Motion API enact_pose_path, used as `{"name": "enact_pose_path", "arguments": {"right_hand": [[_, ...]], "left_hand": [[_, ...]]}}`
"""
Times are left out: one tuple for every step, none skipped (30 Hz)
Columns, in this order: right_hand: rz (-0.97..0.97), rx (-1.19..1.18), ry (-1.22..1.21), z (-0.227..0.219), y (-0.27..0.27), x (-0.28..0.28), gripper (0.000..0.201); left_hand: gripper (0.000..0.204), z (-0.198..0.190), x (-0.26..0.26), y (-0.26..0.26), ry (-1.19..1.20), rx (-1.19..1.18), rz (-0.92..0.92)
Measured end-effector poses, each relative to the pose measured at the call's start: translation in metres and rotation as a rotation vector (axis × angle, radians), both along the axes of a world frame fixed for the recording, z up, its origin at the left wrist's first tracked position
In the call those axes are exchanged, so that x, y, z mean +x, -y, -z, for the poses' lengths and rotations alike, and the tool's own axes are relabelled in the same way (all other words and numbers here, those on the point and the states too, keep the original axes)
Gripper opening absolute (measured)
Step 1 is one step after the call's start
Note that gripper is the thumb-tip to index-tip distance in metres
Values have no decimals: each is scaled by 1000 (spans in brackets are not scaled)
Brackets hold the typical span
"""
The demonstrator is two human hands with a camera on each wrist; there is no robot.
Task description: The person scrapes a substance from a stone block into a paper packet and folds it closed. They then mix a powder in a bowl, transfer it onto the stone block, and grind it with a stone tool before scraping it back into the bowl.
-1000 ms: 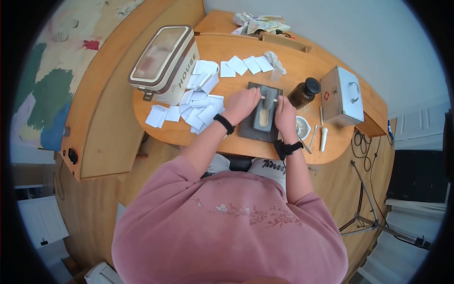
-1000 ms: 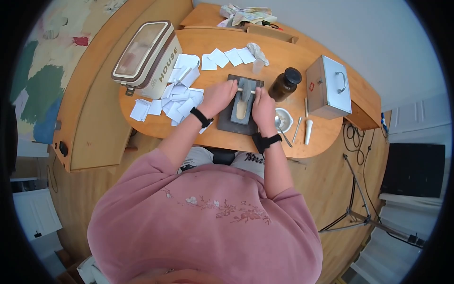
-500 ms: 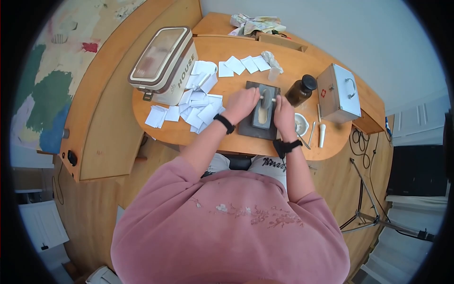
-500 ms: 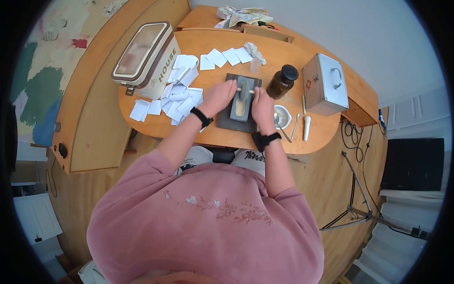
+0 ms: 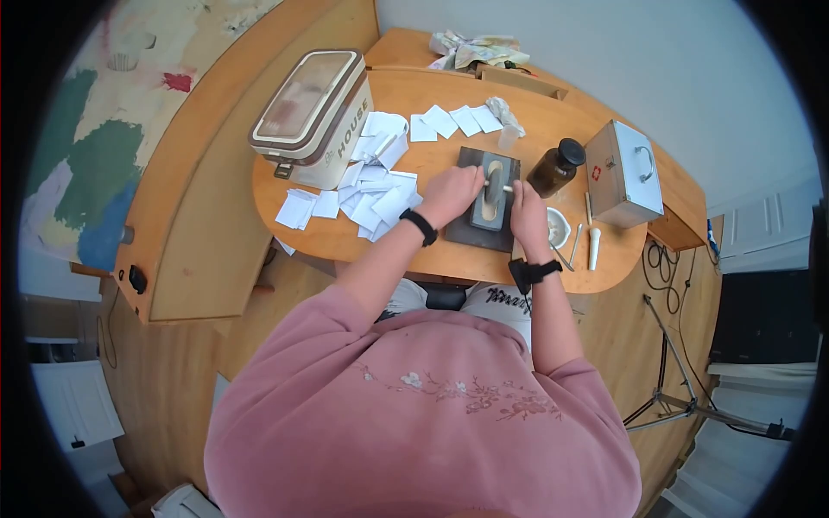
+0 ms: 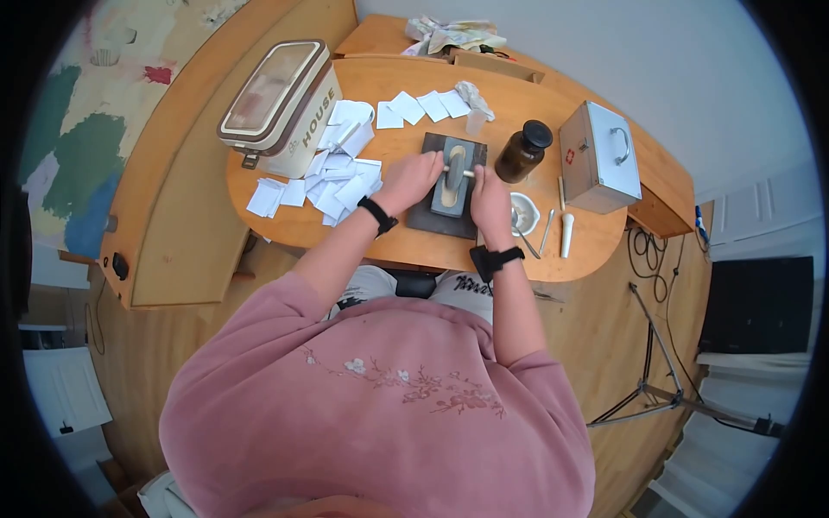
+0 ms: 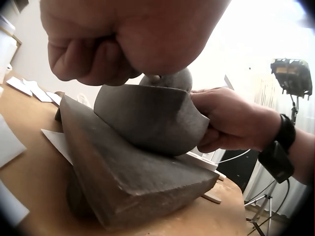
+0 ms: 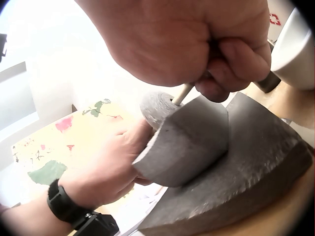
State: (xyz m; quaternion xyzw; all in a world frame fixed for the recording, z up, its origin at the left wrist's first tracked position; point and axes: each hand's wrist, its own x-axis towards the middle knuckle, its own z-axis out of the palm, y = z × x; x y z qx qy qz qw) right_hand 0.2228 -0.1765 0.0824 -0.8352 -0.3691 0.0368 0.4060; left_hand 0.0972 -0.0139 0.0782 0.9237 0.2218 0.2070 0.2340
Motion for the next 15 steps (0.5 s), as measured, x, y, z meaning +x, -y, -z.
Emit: {"name": "enact_pose_path", "arguments": {"right_hand": [[0,42,44,5,-8,9,44],[13,21,51,2,-15,15,44],[18,29,60,0,-16,18,44],[24,39,39,0,-18,19,44],[31,49,17,-2,-19,20,43],[10,-8,8,-3,-15,18,42],[13,-17,1,-2,-10,13,41],[12,-21,17,1,-2,6,41],[11,-26,31,2,4,-1,41],[17,-22,32,3,9,-6,41],[31,-44,9,-1,13,-13,41],[44,-68,-16,-3,17,-17,42],[51,-65,-19,-1,17,-16,42],[38,-40,0,0,13,-11,42],[26,-15,20,4,7,-4,42]], "left_hand": [[43,-1,7,-6,5,8,3],[44,-4,15,-11,-1,31,8],[45,-6,22,-15,-4,55,13],[46,-7,26,-18,-3,58,13],[46,-7,26,-18,3,64,18],[45,-5,23,-18,7,105,48],[44,-2,19,-17,10,145,78],[42,-8,9,-9,-31,131,86],[42,-10,1,-2,-27,137,92],[41,-11,-7,6,-43,94,80],[41,-9,-11,9,-60,51,68],[43,-9,-12,12,-62,46,61],[43,-9,-10,13,-65,49,68],[44,-7,-4,9,-36,43,35],[44,-4,2,4,-6,37,3]]}}
